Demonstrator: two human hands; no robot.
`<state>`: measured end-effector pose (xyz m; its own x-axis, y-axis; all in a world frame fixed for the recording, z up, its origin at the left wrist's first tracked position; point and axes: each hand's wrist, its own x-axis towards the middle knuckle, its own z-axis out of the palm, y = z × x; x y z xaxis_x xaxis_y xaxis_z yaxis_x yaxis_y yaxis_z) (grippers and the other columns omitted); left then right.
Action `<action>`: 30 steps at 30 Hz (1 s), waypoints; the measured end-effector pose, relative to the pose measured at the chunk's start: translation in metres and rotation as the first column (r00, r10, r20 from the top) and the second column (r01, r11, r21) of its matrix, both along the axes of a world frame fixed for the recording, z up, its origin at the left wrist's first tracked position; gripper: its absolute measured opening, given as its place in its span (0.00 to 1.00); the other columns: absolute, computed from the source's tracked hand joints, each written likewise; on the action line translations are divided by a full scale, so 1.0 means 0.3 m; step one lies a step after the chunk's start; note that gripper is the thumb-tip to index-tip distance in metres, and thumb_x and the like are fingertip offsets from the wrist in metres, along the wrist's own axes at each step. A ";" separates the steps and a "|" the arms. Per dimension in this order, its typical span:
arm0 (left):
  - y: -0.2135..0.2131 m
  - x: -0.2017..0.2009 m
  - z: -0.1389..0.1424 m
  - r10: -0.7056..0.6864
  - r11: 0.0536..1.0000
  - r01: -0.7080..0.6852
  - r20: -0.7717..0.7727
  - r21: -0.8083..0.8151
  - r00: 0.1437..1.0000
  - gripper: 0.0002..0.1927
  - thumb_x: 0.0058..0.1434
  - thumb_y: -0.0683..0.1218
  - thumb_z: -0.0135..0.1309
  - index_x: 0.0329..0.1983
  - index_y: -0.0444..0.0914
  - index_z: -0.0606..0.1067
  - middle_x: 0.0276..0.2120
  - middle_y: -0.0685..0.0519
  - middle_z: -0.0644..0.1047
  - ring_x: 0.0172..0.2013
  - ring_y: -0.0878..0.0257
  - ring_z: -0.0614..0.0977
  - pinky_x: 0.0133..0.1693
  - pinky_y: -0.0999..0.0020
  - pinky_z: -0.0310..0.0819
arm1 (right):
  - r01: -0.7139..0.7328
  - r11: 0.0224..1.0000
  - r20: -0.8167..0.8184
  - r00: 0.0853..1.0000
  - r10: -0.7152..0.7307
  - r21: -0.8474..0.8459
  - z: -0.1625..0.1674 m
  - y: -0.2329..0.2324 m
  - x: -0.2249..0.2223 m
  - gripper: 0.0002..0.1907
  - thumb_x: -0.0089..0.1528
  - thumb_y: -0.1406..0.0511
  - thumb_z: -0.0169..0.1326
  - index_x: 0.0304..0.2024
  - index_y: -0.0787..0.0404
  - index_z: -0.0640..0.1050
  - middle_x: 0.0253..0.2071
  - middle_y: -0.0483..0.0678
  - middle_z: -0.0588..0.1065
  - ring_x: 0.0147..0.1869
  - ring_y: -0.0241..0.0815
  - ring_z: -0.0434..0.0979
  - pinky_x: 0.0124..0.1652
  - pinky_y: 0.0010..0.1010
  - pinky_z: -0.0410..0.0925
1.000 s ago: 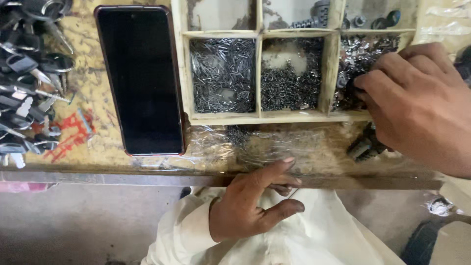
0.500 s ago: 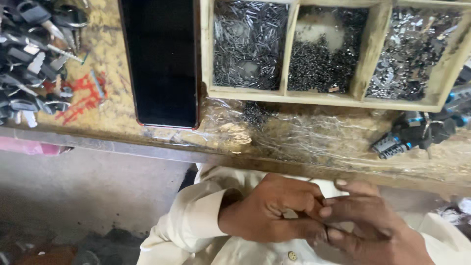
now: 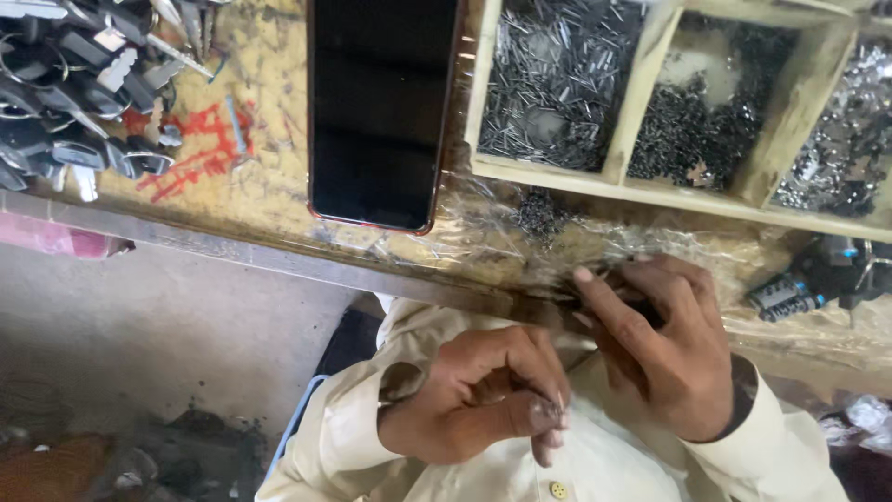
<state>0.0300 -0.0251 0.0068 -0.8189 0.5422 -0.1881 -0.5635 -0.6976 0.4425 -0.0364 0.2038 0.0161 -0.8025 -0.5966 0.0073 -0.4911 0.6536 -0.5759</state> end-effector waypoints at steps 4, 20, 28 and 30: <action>-0.012 -0.012 -0.006 -0.005 0.997 -0.001 -0.071 -0.080 0.997 0.08 0.77 0.39 0.55 0.44 0.28 0.72 0.43 0.44 0.76 0.38 0.62 0.82 0.40 0.69 0.83 | -0.174 0.974 -0.178 0.964 0.198 0.143 -0.004 -0.023 -0.019 0.35 0.50 0.65 0.64 0.62 0.61 0.77 0.42 0.51 0.72 0.41 0.49 0.68 0.45 0.46 0.66; -0.020 -0.002 -0.021 -0.191 0.969 0.167 -0.124 -0.182 0.974 0.06 0.76 0.39 0.52 0.51 0.31 0.75 0.42 0.46 0.80 0.40 0.66 0.83 0.42 0.72 0.81 | 0.407 0.911 -0.156 0.898 -0.412 -0.065 0.044 0.094 0.087 0.11 0.65 0.79 0.62 0.49 0.73 0.77 0.44 0.61 0.76 0.44 0.52 0.79 0.42 0.32 0.72; 0.022 -0.041 -0.006 -0.111 0.992 0.106 -0.066 -0.073 0.992 0.04 0.72 0.38 0.47 0.48 0.33 0.69 0.41 0.49 0.76 0.38 0.66 0.78 0.43 0.70 0.80 | 0.347 0.909 -0.124 0.916 -0.381 -0.230 0.027 0.060 0.069 0.12 0.60 0.80 0.63 0.44 0.73 0.76 0.39 0.61 0.76 0.42 0.50 0.80 0.41 0.33 0.73; 0.031 -0.054 -0.005 -0.144 0.985 0.130 -0.126 -0.109 0.981 0.03 0.71 0.38 0.48 0.46 0.34 0.70 0.39 0.49 0.77 0.37 0.66 0.78 0.42 0.71 0.79 | 0.236 0.947 -0.140 0.953 -0.269 -0.217 0.035 0.052 0.029 0.16 0.55 0.80 0.64 0.45 0.73 0.77 0.38 0.59 0.75 0.40 0.53 0.77 0.41 0.39 0.71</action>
<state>0.0138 -0.0157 0.0052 -0.7594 0.6351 -0.1411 -0.5820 -0.5662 0.5837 -0.0278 0.2194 0.0266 -0.9041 -0.3476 0.2485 -0.4235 0.6515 -0.6295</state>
